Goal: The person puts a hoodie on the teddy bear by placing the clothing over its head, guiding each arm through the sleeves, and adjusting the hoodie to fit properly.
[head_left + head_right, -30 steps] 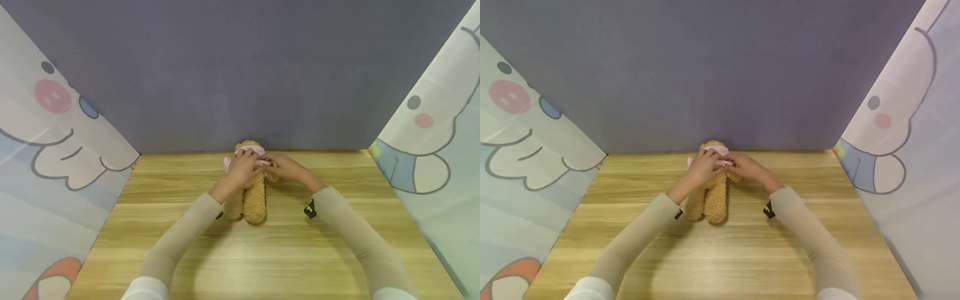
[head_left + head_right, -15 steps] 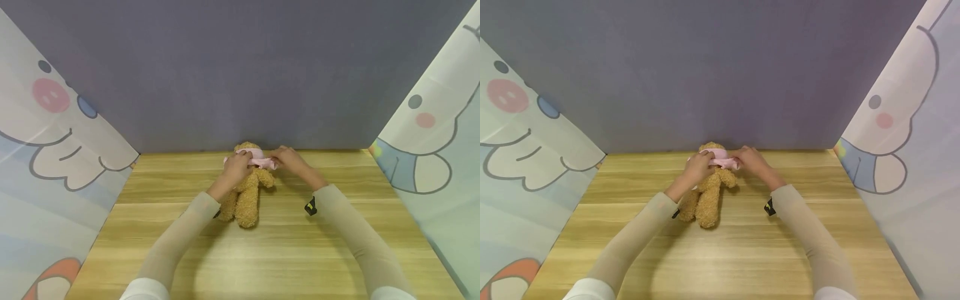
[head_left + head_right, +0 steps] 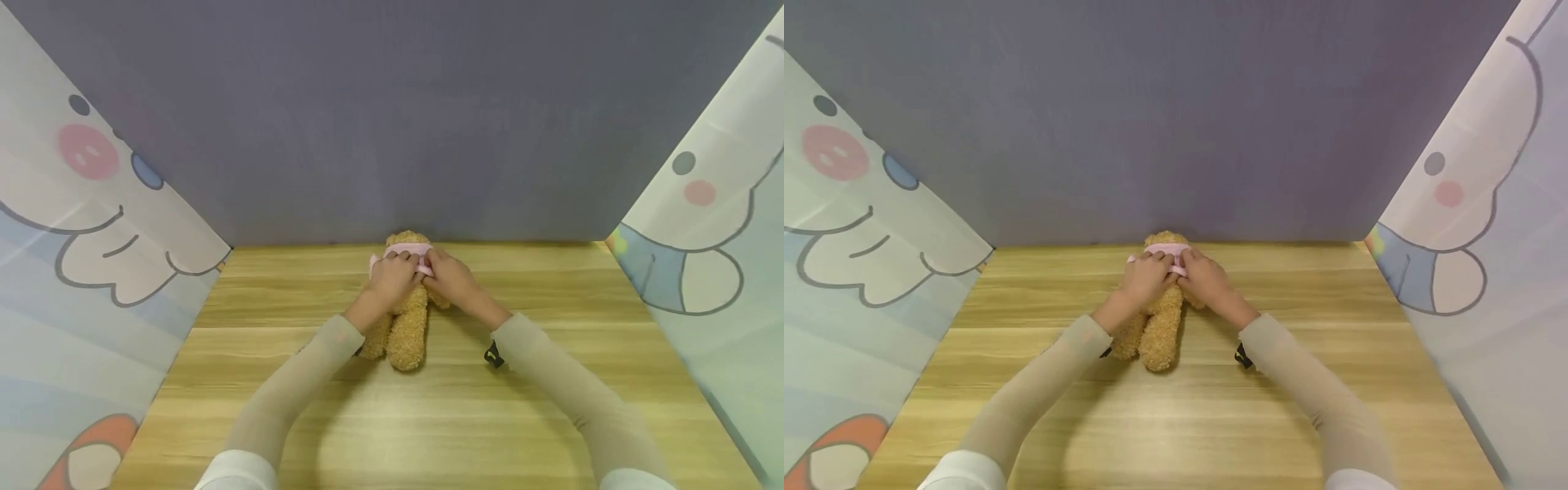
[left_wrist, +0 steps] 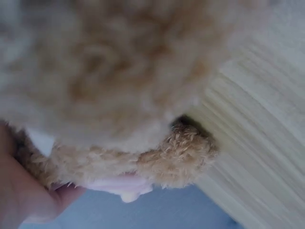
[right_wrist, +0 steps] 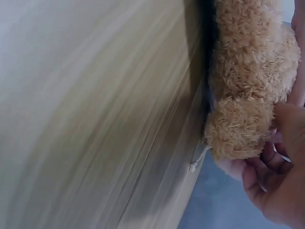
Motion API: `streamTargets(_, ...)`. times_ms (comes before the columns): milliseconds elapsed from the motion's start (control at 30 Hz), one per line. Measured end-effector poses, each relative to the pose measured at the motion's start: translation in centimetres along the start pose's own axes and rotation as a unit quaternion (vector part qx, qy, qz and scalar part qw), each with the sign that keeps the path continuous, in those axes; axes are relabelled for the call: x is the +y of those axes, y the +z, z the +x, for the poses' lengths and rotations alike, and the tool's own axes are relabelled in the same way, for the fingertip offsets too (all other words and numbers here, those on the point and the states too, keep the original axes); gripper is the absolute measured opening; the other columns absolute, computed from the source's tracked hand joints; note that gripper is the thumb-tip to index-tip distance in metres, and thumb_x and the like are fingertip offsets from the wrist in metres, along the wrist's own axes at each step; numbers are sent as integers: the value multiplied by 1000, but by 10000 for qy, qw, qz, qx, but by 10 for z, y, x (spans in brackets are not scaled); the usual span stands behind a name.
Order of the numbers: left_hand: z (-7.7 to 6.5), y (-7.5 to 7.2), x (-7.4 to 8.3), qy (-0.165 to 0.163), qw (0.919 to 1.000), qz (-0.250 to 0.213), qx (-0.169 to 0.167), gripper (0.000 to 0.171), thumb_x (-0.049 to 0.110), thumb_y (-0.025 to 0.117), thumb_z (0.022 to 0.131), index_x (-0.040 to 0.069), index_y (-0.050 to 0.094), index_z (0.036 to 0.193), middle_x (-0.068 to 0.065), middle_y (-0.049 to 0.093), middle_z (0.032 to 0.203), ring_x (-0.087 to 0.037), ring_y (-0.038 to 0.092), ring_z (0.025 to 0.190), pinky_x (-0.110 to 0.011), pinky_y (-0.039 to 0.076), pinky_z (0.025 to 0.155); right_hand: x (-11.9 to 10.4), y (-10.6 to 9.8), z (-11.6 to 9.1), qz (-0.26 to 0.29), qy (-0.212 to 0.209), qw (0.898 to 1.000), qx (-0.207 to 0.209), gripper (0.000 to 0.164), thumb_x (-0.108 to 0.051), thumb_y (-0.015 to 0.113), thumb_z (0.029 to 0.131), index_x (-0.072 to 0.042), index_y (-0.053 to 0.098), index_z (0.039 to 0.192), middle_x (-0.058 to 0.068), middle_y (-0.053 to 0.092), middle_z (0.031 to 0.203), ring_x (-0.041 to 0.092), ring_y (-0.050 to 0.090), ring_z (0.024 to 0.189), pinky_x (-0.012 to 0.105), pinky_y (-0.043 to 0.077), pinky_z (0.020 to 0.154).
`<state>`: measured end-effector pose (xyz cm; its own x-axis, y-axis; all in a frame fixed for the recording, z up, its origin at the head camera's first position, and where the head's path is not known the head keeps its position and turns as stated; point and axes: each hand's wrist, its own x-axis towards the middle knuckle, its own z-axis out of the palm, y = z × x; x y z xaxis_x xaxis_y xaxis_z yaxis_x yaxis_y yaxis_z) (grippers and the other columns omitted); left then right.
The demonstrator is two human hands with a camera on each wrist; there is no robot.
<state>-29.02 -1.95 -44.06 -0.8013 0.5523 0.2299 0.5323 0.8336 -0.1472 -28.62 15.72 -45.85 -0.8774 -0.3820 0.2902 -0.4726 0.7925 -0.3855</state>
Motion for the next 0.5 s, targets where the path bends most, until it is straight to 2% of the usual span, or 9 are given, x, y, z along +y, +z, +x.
streamTargets(67,-3,-4,0,76,9992,-176,-337,43,55,55,101,17,65,117,-2,65,105,-23,63,90,-40,56,67,4,3,-2,1,-142,9999,-24,19,-12,71,92,-6,54,99,7,52,91,20,51,71,36,47,62)
streamTargets(133,-6,-10,-1,217,9960,-349,-799,59,63,60,94,16,61,130,-5,63,121,-27,62,106,-43,57,79,8,3,-3,29,-344,9994,-51,16,-5,70,90,-5,55,96,8,52,91,21,50,71,36,48,63)
streamTargets(200,-8,-17,-4,363,9902,-489,-1254,79,69,68,85,16,54,143,-7,58,137,-29,57,124,-47,54,91,12,2,-5,93,-539,9985,-70,15,-1,69,88,-5,56,95,8,53,93,20,51,72,36,49,65)
streamTargets(267,-9,-21,-7,418,9852,-643,-1533,94,70,77,75,17,49,148,-7,52,146,-30,50,133,-50,49,101,17,2,-7,124,-788,9968,-90,15,1,69,87,-5,57,94,9,54,94,20,51,74,35,50,67)
streamTargets(367,-8,-23,-12,406,9839,-748,-1574,93,66,83,70,18,53,142,-4,55,141,-29,53,128,-53,49,100,20,1,-12,181,-1223,9923,-105,16,3,71,84,-6,61,93,9,59,97,21,55,82,37,52,74)
streamTargets(500,-5,-16,-17,249,9893,-632,-1290,75,64,81,74,20,58,130,1,60,130,-28,57,115,-51,52,90,19,0,-21,210,-1732,9843,-270,15,3,70,82,-7,64,91,8,64,98,26,59,94,42,52,85)
